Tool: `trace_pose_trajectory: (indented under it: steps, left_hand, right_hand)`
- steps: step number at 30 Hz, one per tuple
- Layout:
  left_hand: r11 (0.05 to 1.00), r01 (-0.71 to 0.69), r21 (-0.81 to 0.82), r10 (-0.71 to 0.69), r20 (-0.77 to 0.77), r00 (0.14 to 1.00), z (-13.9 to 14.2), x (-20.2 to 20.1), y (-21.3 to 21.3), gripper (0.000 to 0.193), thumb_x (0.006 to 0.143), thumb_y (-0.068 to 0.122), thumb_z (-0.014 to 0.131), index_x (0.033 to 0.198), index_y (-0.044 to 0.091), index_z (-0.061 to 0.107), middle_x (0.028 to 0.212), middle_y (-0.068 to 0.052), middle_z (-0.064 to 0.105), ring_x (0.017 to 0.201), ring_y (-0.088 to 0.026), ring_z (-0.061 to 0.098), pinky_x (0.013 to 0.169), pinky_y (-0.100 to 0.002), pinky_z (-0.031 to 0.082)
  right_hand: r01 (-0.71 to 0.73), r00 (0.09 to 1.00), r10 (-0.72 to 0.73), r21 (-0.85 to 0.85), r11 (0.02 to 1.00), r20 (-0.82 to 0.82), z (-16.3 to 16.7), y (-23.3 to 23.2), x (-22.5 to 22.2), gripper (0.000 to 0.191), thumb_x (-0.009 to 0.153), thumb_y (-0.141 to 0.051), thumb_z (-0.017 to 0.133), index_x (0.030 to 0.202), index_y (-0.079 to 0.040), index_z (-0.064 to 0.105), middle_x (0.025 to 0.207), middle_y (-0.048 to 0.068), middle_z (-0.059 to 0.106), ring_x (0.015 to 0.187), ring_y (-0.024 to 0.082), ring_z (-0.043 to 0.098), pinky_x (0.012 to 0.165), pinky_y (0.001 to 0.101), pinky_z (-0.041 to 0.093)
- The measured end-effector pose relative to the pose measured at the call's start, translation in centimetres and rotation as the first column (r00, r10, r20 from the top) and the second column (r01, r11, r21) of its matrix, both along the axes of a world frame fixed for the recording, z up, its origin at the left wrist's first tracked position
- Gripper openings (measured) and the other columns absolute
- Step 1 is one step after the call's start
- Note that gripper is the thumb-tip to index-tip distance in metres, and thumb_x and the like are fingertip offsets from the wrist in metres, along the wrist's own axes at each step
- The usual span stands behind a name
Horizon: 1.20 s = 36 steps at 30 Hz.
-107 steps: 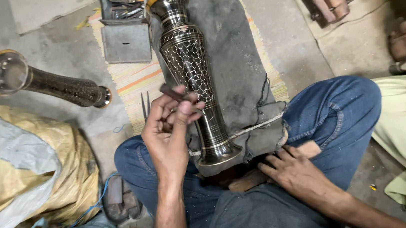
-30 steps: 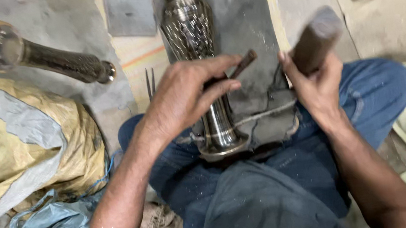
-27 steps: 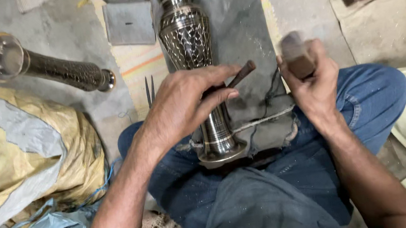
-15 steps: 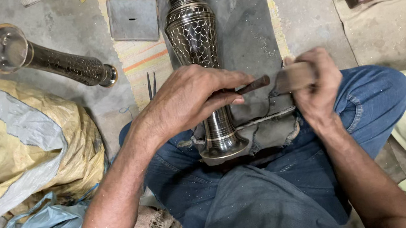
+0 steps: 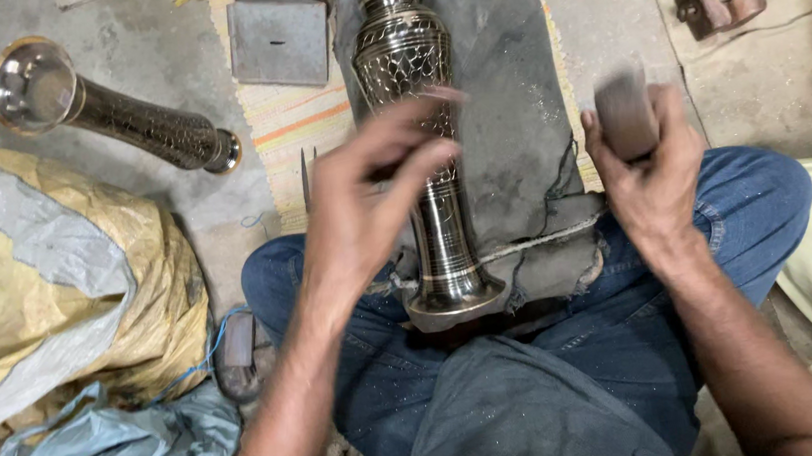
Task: The person sits on the floor and uses a chisel and wooden mallet to engrave a decorative pattern onto a metal vase. They repeatedly strike the chisel against the vase's surface to create a textured design.
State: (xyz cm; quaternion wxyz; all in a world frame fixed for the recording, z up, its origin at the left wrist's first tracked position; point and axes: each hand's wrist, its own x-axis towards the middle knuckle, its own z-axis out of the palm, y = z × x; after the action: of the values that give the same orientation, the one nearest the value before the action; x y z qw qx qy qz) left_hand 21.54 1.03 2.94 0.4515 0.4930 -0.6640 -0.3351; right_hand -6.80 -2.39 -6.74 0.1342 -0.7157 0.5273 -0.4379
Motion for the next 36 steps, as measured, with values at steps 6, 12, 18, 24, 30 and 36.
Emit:
trace_pose_trajectory:
  steps: [6,12,18,24,30,36]
  left_hand:
    - [0.966,-0.224,0.129,0.249,-0.237,0.939,-2.8,-0.8,2.0,0.046,0.096,0.009,0.076,0.139,0.003,0.063,0.092,-0.008,0.078,0.086,-0.010,0.074,0.079,-0.025,0.061]
    - [0.969,-0.188,0.158,0.222,-0.238,0.946,-4.0,0.5,1.9,0.044,0.096,0.013,0.079,0.135,-0.001,0.065,0.091,-0.008,0.076,0.085,-0.010,0.071,0.075,-0.026,0.063]
    - [0.967,-0.211,0.139,0.239,-0.234,0.942,-3.9,0.4,1.8,0.043,0.096,0.018,0.076,0.132,-0.002,0.065,0.088,-0.007,0.077,0.081,-0.009,0.074,0.072,-0.024,0.062]
    - [0.950,-0.282,0.136,0.304,-0.184,0.935,-3.5,-0.5,2.1,0.040,0.096,0.015,0.076,0.133,-0.001,0.067,0.084,-0.006,0.077,0.076,-0.008,0.072,0.068,-0.024,0.060]
    - [0.945,-0.290,0.152,0.320,-0.238,0.917,-3.6,-1.2,2.5,0.038,0.099,0.013,0.074,0.134,0.001,0.067,0.084,-0.006,0.076,0.077,-0.009,0.072,0.071,-0.024,0.060]
    - [0.937,-0.329,0.120,0.350,-0.291,0.890,-4.0,-1.8,3.2,0.038,0.100,0.011,0.073,0.135,-0.001,0.064,0.086,-0.005,0.075,0.079,-0.007,0.070,0.073,-0.022,0.059]
  right_hand:
    - [-0.329,0.924,0.320,-0.007,0.944,-0.210,5.8,-3.8,1.5,0.035,0.102,-0.012,0.081,0.125,0.002,0.059,0.105,0.014,0.069,0.091,0.024,0.070,0.074,0.0341,0.057]
    - [-0.505,0.745,0.315,-0.189,0.842,-0.587,12.7,-6.1,5.0,0.039,0.088,-0.010,0.083,0.121,0.000,0.066,0.097,0.015,0.070,0.090,0.031,0.071,0.078,0.0421,0.057]
    - [-0.465,0.668,0.338,-0.017,0.885,-0.663,16.8,-6.3,7.1,0.033,0.085,-0.019,0.085,0.111,-0.006,0.069,0.084,0.012,0.070,0.078,0.032,0.070,0.065,0.0437,0.054]
    - [-0.435,0.495,0.280,0.044,0.899,-0.822,18.0,-7.2,8.1,0.029,0.081,-0.023,0.084,0.103,-0.011,0.069,0.078,0.009,0.069,0.073,0.030,0.071,0.056,0.0426,0.053]
    - [-0.534,0.445,0.342,0.061,0.843,-0.827,18.2,-7.9,8.2,0.029,0.082,-0.020,0.083,0.105,-0.010,0.068,0.079,0.009,0.070,0.073,0.029,0.071,0.060,0.0410,0.055]
    - [-0.619,0.448,0.363,0.010,0.785,-0.817,18.0,-8.2,8.5,0.029,0.080,-0.016,0.082,0.104,-0.008,0.067,0.081,0.010,0.070,0.074,0.028,0.071,0.064,0.0391,0.056]
